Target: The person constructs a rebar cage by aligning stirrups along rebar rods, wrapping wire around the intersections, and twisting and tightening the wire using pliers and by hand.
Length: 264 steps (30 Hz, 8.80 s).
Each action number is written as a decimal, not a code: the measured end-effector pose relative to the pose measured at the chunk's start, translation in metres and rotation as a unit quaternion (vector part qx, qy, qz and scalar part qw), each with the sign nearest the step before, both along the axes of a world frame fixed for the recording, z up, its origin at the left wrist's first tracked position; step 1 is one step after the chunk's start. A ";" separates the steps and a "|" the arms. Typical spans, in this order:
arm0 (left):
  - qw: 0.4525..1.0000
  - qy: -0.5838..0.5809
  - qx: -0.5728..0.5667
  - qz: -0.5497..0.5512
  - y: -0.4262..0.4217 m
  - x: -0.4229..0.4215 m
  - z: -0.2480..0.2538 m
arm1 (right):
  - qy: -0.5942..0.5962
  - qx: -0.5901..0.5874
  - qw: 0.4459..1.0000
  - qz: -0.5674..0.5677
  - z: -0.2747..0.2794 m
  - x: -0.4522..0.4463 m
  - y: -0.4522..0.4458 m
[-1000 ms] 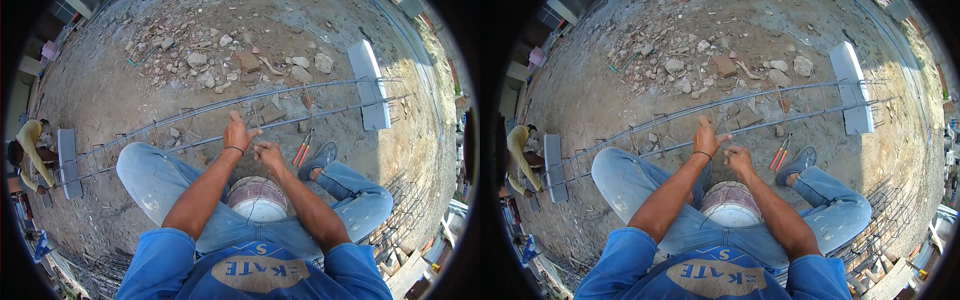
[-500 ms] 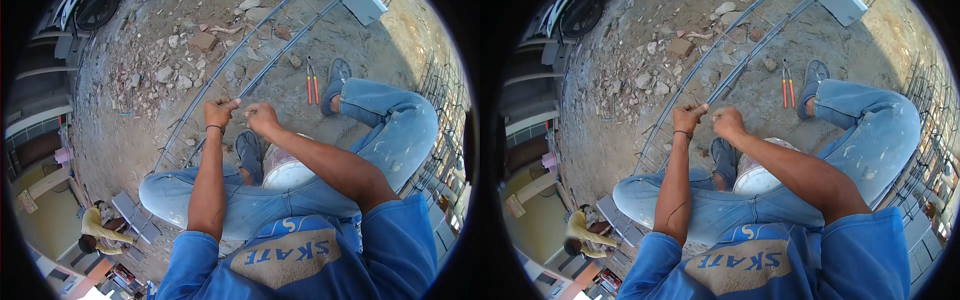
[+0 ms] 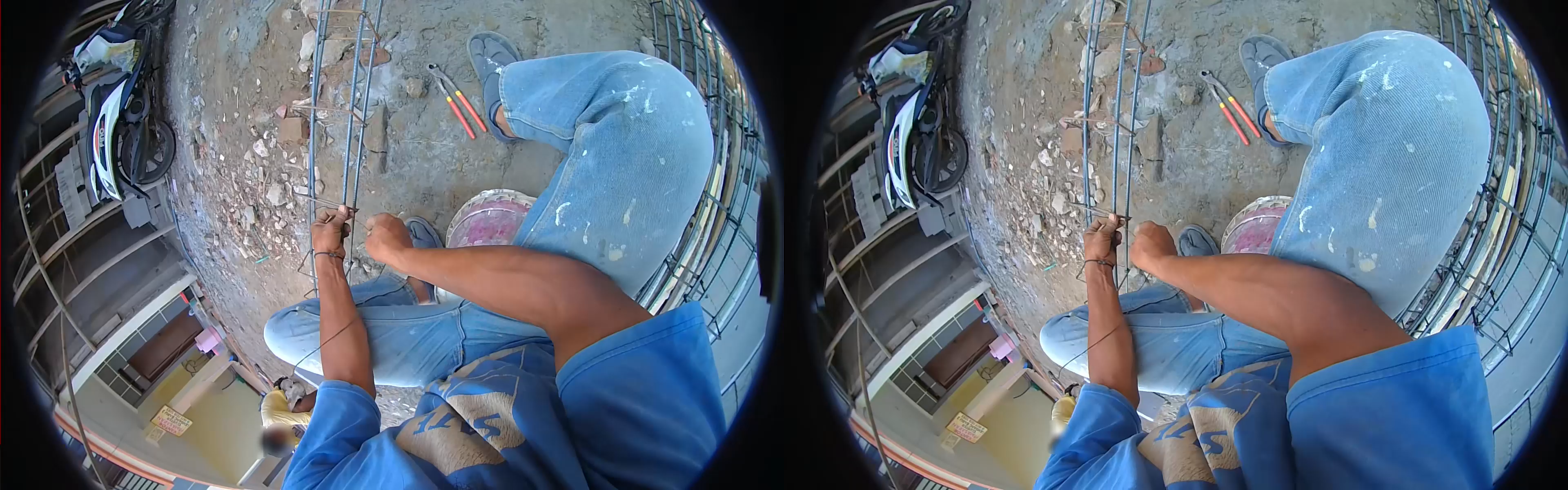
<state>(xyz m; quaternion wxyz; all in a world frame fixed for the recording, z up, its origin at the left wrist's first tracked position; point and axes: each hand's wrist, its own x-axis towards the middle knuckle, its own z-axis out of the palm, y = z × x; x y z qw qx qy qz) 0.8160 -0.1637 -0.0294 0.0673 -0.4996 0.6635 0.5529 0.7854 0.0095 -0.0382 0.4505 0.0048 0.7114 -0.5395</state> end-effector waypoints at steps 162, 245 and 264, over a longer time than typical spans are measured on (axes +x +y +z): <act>0.966 0.119 -0.191 -0.125 0.030 0.021 0.024 | -0.169 -0.231 0.925 -0.249 0.001 -0.015 -0.011; 0.981 0.141 -0.106 -0.086 0.031 0.015 0.007 | 0.720 0.004 0.636 0.279 0.016 -0.027 0.005; 0.980 0.017 -0.197 0.023 0.060 0.013 0.028 | -0.033 -0.185 0.980 0.059 -0.018 -0.044 -0.006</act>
